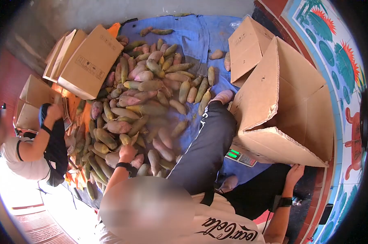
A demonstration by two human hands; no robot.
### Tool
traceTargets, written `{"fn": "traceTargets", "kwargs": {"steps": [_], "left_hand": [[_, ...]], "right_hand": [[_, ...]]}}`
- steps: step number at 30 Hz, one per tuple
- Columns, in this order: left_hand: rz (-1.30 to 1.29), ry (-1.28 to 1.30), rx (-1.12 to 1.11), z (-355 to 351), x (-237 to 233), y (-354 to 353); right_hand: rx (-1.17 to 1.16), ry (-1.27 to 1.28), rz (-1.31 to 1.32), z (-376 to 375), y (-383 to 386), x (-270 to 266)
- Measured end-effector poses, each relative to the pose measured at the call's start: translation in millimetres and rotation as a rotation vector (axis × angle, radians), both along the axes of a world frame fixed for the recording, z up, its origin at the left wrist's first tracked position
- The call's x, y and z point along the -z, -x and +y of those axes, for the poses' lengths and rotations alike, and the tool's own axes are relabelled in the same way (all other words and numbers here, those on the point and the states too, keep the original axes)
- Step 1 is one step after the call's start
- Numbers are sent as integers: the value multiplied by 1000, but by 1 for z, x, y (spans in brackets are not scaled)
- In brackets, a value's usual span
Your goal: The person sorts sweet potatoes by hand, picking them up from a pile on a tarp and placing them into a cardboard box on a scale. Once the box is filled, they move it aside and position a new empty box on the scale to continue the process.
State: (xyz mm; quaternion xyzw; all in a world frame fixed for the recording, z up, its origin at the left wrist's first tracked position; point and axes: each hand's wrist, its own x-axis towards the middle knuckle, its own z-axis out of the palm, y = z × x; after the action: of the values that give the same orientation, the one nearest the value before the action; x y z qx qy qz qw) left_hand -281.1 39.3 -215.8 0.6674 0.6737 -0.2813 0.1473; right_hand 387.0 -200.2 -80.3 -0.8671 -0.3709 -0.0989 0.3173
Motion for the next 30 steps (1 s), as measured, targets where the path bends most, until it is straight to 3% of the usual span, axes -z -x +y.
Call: {"fn": "traceTargets", "kwargs": {"steps": [3, 6, 9, 11, 13, 14, 18, 19, 21, 22, 23, 25, 27, 30], "left_hand": [[-9, -33, 45, -2, -4, -6], [-74, -198, 95, 9, 70, 18], [-167, -337, 288, 22, 31, -13], [-224, -425, 370, 42, 70, 8], [-778, -359, 27, 64, 99, 24], [-1357, -186, -789, 39, -25, -44], [-1603, -206, -892, 37, -116, -95], [-1607, -210, -879, 38, -131, -102], [-1579, -357, -362, 42, -157, -115], [-1734, -323, -541, 39, -183, -136], [-1740, -327, -527, 41, -200, -146], [-1745, -452, -299, 45, -231, -160], [-1718, -524, -218, 39, -276, -182], [-1983, -486, -61, 20, -342, -223]], "right_hand": [[13, 45, 1, 4, 7, -9], [-7, 44, -83, -4, -10, 11], [8, -26, -8, 2, 1, 4], [13, -52, 47, 7, 14, -6], [18, -79, 103, 9, 19, -10], [6, -93, 89, 10, 19, -9], [-5, -30, 39, 11, 23, -15], [1, -41, 40, 10, 21, -12], [-2, -60, 111, 9, 14, -3], [3, -72, 110, 10, 16, -5], [10, -52, 72, 12, 21, -10], [19, -43, 35, 14, 23, -14], [20, 9, 62, 12, 25, -15], [17, -32, 115, 13, 25, -14]]}}
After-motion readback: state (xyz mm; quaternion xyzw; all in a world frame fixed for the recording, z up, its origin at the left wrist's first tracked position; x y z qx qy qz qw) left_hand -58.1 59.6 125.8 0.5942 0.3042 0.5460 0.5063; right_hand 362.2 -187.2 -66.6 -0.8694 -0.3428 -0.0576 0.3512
